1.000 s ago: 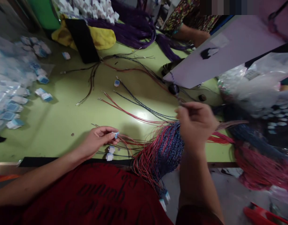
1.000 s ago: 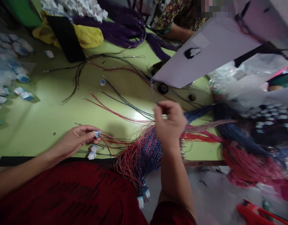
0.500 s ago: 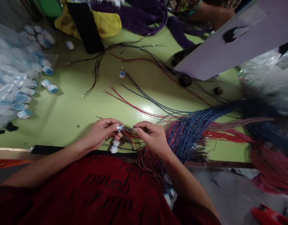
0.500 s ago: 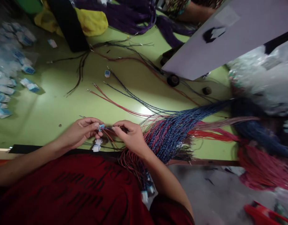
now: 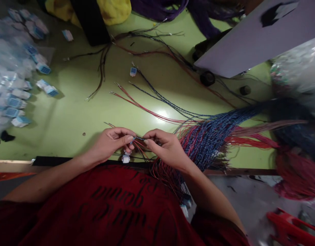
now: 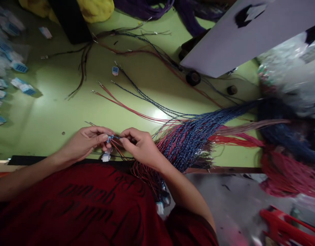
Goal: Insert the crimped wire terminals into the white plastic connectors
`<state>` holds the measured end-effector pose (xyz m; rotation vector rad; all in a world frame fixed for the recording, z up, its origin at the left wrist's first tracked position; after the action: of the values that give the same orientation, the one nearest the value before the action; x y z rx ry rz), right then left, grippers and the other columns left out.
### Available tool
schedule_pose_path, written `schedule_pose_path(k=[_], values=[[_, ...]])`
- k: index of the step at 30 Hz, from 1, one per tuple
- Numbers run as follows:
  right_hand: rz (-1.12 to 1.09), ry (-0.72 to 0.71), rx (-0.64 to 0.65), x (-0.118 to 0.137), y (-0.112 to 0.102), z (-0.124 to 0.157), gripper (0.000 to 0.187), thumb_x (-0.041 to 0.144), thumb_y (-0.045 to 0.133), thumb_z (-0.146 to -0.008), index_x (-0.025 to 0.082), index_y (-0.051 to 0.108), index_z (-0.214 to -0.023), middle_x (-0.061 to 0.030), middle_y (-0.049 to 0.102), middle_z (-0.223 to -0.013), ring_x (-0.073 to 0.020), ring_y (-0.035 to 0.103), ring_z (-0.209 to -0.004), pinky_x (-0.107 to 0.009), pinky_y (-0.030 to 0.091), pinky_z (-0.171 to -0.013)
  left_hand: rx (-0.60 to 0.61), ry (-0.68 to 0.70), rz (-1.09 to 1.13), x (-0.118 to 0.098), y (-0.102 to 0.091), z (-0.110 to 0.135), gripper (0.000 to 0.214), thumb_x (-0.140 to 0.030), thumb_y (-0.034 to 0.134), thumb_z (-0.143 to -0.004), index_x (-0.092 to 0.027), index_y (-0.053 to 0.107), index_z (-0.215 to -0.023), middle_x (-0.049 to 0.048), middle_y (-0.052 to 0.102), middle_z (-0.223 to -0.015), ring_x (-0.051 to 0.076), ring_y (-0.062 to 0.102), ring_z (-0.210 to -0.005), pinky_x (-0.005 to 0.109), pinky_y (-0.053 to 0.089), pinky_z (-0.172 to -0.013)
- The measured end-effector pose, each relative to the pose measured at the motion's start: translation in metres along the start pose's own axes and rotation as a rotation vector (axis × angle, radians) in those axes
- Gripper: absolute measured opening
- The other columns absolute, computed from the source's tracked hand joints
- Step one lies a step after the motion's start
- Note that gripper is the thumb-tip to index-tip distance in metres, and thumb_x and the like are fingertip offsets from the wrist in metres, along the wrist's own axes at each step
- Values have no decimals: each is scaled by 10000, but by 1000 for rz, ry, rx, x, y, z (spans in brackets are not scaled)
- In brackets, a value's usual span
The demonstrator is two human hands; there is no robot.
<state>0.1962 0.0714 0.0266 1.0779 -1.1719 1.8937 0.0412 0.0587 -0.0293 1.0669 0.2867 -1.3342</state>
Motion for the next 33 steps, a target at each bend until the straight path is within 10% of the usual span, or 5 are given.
schedule_pose_path(k=[16, 21, 25, 29, 33], values=[[195, -168, -227, 1, 4, 2, 91, 191, 547, -830, 195, 576, -743, 21, 576, -656, -91, 479, -572, -242, 406, -561, -15, -93, -44, 7, 2, 0, 204, -316, 745, -720, -134, 708, -803, 17, 674, -599, 112, 594, -497, 231, 482, -481], [-185, -18, -6, -4, 8, -4, 141, 265, 549, -853, 184, 557, -738, 60, 497, -586, -65, 423, -516, -207, 362, -486, -6, -24, -134, 3, 0, -1, 182, -293, 733, -718, -145, 709, -821, 14, 672, -594, 115, 579, -480, 232, 480, -465], [-48, -32, 185, -3, 15, -3, 125, 228, 553, -828, 178, 572, -716, 45, 534, -602, -68, 446, -539, -214, 379, -516, -25, 151, -315, -13, 1, 2, 123, -278, 701, -753, -160, 727, -776, 34, 690, -744, 104, 576, -532, 227, 487, -485], [299, -118, -75, 2, 5, -2, 79, 173, 527, -820, 192, 577, -761, 30, 568, -620, -84, 468, -548, -242, 382, -540, -147, 410, -528, -33, 2, 9, 73, -231, 700, -757, -185, 755, -772, 41, 678, -827, 142, 623, -744, 223, 513, -605], [246, -126, -242, 4, -1, -1, 86, 211, 524, -849, 202, 565, -774, 35, 557, -623, -87, 479, -539, -237, 381, -515, -188, 317, -425, -24, -3, 6, 191, -270, 704, -762, -165, 739, -917, 21, 657, -783, 91, 561, -552, 202, 474, -468]])
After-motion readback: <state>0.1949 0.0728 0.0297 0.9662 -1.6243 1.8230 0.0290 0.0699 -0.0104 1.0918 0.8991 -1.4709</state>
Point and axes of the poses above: each hand's wrist, its own z-axis away from the middle knuckle, its own y-axis out of the palm, x = y × z, the point moved 6 cm from there along -z, towards the middle knuckle
